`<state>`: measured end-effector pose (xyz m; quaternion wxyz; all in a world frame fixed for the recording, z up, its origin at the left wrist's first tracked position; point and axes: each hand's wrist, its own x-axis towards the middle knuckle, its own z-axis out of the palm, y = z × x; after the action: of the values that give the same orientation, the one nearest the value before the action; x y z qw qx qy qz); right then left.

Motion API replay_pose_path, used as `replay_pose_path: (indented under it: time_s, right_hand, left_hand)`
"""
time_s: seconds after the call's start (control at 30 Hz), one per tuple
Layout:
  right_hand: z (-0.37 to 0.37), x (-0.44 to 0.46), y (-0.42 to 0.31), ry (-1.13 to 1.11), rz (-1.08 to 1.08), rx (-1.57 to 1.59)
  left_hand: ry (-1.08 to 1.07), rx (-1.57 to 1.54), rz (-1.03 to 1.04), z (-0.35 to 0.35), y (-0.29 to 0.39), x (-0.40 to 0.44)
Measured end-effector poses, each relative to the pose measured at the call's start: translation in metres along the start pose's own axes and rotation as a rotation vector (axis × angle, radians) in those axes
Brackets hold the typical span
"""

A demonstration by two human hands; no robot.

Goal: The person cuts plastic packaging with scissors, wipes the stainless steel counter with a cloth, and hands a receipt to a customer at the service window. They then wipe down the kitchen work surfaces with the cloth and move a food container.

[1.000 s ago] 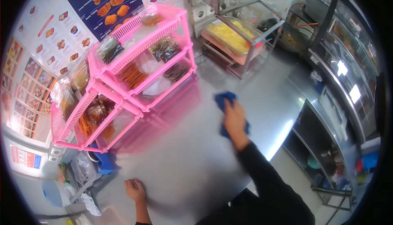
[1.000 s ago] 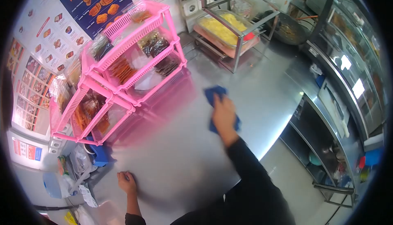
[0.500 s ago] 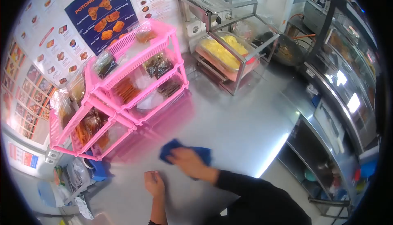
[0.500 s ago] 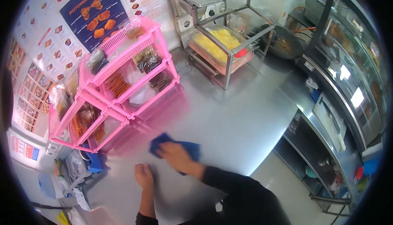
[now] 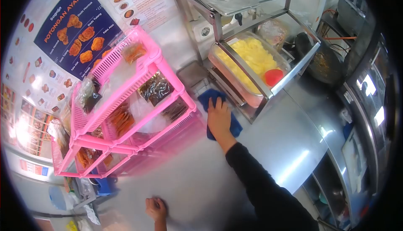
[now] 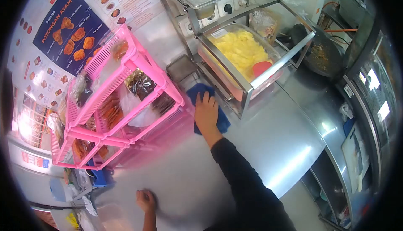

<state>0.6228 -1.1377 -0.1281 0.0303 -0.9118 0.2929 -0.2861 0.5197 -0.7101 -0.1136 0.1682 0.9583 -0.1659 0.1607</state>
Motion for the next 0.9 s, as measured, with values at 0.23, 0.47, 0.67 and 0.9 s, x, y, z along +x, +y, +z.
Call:
replay_pose_path:
  time_s: [0.23, 0.47, 0.67, 0.9]
  right_hand:
    - [0.042, 0.057, -0.012, 0.024, -0.101, 0.12]
    - [0.006, 0.018, -0.009, -0.037, -0.276, 0.225]
    - [0.018, 0.034, 0.011, -0.023, 0.075, -0.041]
    - [-0.066, -0.068, 0.029, -0.18, 0.115, 0.022]
  left_hand:
    - [-0.01, 0.019, -0.019, 0.003, -0.001, -0.001]
    - [-0.025, 0.017, 0.0, 0.006, -0.006, -0.003]
    - [-0.005, 0.011, 0.089, 0.009, -0.024, -0.004]
    - [-0.07, 0.029, -0.002, -0.001, -0.005, -0.002]
